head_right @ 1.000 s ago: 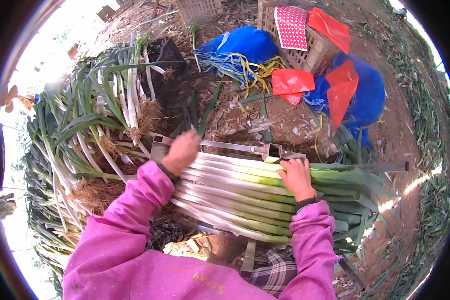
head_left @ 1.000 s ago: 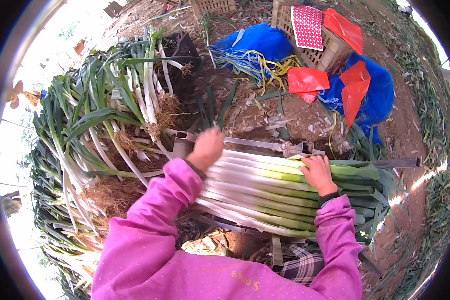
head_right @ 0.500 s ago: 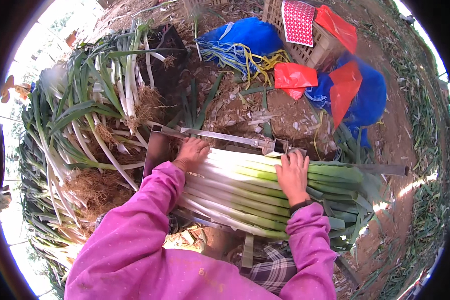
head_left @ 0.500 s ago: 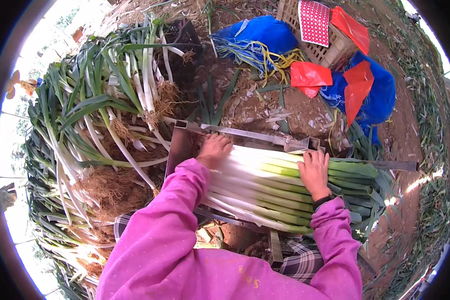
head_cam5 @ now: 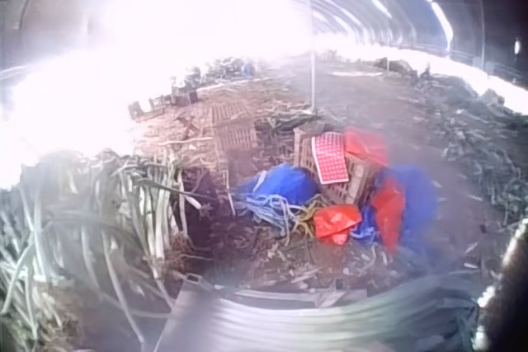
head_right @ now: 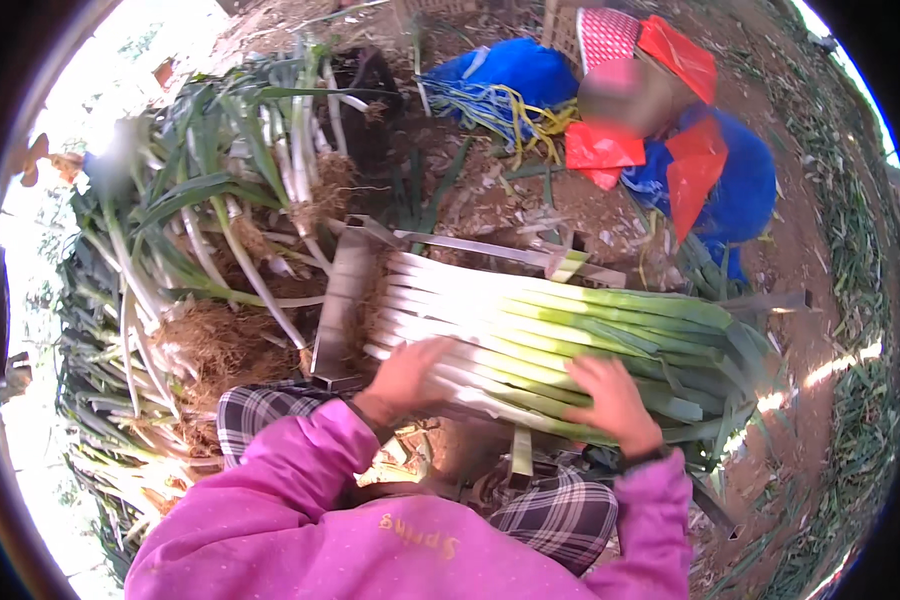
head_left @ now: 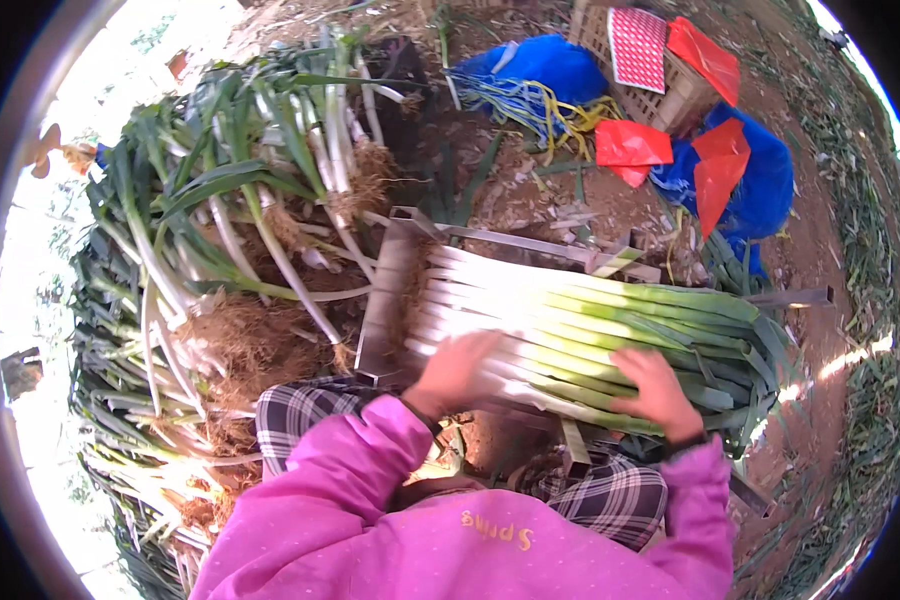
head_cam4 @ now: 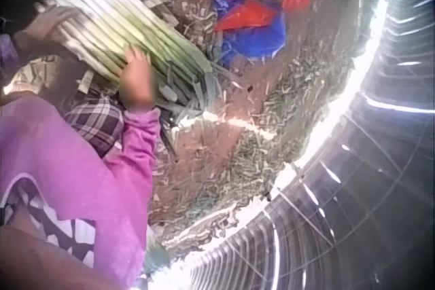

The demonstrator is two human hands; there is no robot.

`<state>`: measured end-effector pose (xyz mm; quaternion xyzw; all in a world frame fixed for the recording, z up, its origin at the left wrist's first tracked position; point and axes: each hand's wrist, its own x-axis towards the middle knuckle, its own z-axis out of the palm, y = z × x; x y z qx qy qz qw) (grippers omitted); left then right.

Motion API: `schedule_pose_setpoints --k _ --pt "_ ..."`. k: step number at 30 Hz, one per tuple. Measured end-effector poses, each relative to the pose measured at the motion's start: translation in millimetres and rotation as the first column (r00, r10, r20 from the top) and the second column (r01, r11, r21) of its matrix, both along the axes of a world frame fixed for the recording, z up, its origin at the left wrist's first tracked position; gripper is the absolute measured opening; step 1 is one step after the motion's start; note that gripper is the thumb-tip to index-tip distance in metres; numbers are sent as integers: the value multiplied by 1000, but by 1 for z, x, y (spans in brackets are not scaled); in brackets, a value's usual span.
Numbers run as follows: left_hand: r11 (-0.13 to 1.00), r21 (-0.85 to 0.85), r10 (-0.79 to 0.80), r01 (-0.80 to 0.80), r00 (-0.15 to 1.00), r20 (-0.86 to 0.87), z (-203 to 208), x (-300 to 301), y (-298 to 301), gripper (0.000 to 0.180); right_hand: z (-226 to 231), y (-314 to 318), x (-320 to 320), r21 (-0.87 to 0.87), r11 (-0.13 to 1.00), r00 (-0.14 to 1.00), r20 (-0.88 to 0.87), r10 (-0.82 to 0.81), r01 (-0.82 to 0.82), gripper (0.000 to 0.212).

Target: The person gathers leeks from a pile, places them into a metal frame, and trims the roots and leaves using a blade. The person then removes the trimmed leeks from the frame and sets them aside.

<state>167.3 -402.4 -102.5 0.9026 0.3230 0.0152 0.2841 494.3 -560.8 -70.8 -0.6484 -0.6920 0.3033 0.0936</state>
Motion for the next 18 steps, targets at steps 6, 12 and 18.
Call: schedule_pose_setpoints --k 6,12,18 --pt "985 166 -89 45 960 265 -43 -31 -10 19 -50 -98 -36 363 925 953 226 -202 110 39" --pt "975 223 -12 -5 997 76 45 -47 31 30 91 -37 -61 464 883 929 289 -231 76 25" --pt "980 189 100 -54 965 -244 160 -115 121 25 62 -17 0 425 904 865 436 -249 46 25"
